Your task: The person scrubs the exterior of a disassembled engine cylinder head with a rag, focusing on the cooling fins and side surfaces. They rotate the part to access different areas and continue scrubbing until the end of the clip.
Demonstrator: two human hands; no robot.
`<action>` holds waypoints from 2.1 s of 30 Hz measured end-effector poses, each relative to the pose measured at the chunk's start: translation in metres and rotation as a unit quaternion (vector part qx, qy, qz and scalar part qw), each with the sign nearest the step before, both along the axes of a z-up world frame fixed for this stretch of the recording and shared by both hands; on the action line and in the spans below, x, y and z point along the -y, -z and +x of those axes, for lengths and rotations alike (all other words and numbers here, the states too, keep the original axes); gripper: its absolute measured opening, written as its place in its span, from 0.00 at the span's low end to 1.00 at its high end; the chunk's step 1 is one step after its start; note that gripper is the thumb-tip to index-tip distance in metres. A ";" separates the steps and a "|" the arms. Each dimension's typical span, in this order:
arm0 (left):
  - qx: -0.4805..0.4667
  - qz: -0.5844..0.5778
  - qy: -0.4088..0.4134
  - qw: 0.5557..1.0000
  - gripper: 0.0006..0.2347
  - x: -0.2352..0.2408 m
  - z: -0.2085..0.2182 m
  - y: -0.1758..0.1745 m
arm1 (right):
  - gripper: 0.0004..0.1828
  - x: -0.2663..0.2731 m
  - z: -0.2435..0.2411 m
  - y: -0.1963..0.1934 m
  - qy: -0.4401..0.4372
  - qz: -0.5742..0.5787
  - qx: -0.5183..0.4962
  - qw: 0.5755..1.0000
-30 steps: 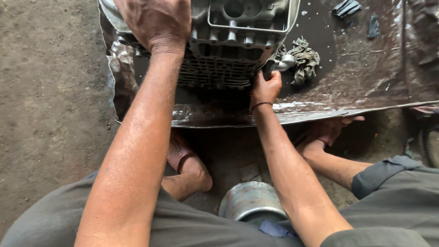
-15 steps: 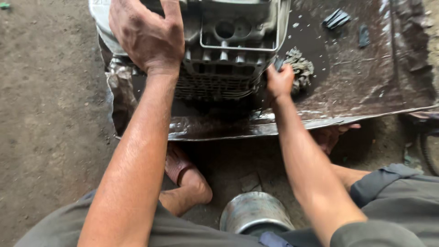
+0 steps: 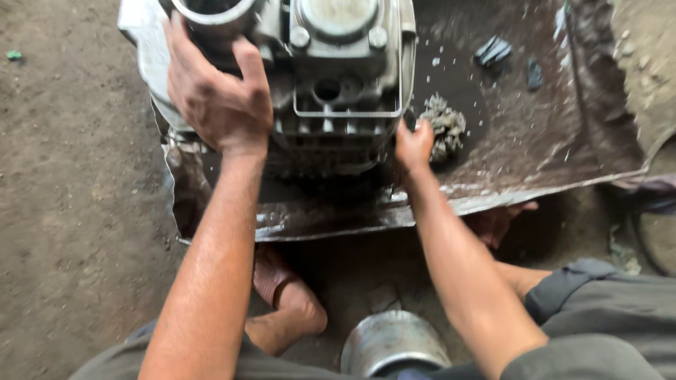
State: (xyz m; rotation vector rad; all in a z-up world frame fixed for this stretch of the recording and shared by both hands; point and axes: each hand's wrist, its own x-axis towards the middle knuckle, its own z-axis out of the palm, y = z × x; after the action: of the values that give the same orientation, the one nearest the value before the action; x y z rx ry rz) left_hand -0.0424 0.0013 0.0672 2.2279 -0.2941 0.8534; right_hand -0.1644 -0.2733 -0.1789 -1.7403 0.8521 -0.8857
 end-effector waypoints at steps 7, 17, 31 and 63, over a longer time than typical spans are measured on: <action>-0.009 -0.002 0.001 1.000 0.32 -0.001 0.010 0.008 | 0.18 0.005 0.006 0.014 0.002 0.089 -0.016 0.996; -0.042 -0.020 0.017 0.999 0.31 -0.004 -0.001 0.007 | 0.17 0.001 0.021 -0.003 0.016 0.203 0.024 0.979; 0.016 -0.003 0.010 1.000 0.28 -0.002 -0.002 -0.003 | 0.16 -0.029 -0.005 0.012 0.044 0.095 -0.022 0.994; 0.007 -0.020 0.027 0.999 0.28 -0.005 -0.004 0.003 | 0.31 -0.020 -0.005 0.020 -0.047 -0.076 -0.223 0.971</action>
State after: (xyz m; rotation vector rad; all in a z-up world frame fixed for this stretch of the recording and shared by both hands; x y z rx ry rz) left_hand -0.0462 0.0061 0.0640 2.1680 -0.3403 0.8387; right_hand -0.1694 -0.2536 -0.1992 -2.1394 0.9989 -0.5111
